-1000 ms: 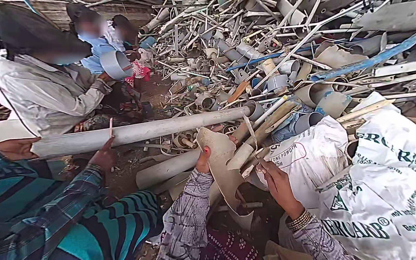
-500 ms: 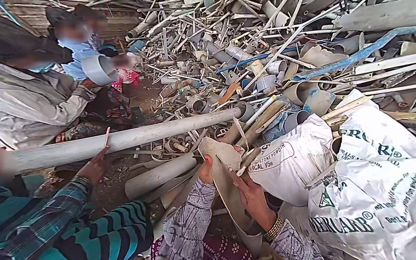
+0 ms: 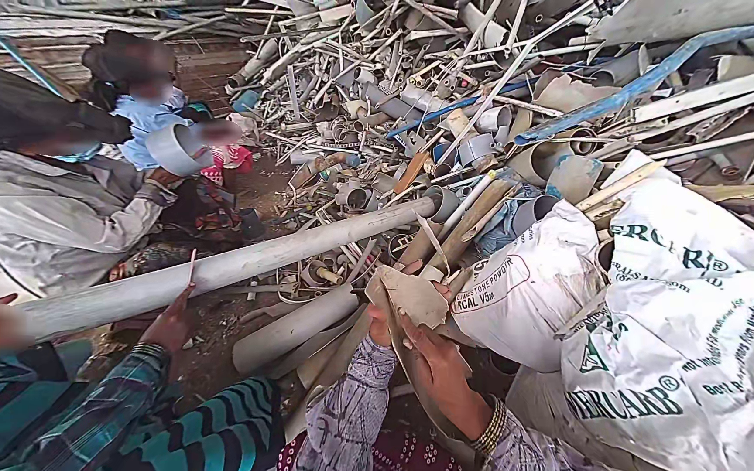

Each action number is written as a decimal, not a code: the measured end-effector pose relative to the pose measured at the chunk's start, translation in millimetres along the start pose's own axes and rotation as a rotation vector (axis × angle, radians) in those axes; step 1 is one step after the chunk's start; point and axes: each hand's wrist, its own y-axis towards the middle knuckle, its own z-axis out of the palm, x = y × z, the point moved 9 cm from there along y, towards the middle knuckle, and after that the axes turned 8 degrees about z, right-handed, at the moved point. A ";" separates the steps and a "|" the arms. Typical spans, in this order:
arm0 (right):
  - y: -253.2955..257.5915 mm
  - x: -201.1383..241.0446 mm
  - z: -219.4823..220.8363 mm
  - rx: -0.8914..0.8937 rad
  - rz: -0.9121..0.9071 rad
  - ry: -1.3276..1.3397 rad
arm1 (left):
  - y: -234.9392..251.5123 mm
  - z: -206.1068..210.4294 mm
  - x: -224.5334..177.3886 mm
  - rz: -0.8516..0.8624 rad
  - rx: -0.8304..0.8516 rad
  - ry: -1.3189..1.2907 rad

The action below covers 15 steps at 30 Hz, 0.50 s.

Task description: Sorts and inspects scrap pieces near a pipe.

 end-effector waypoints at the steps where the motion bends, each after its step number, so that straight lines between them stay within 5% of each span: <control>1: 0.8 0.7 -0.1 0.004 0.004 0.016 | 9.0 19.6 -2.5 -0.007 -0.054 -0.011; 5: 6.9 -7.5 -7.4 -0.027 0.054 0.099 | 5.9 15.7 5.8 0.025 0.002 -0.063; 7: 3.4 2.0 -4.8 -0.009 0.036 0.089 | 2.5 16.8 11.5 -0.004 -0.147 -0.115; 10: 4.7 -4.2 -8.5 -0.017 0.079 0.024 | 1.0 10.9 16.4 0.050 0.021 -0.092; 15: -1.6 -3.5 -7.7 -0.051 0.117 0.041 | 3.2 8.4 18.6 0.020 -0.121 -0.082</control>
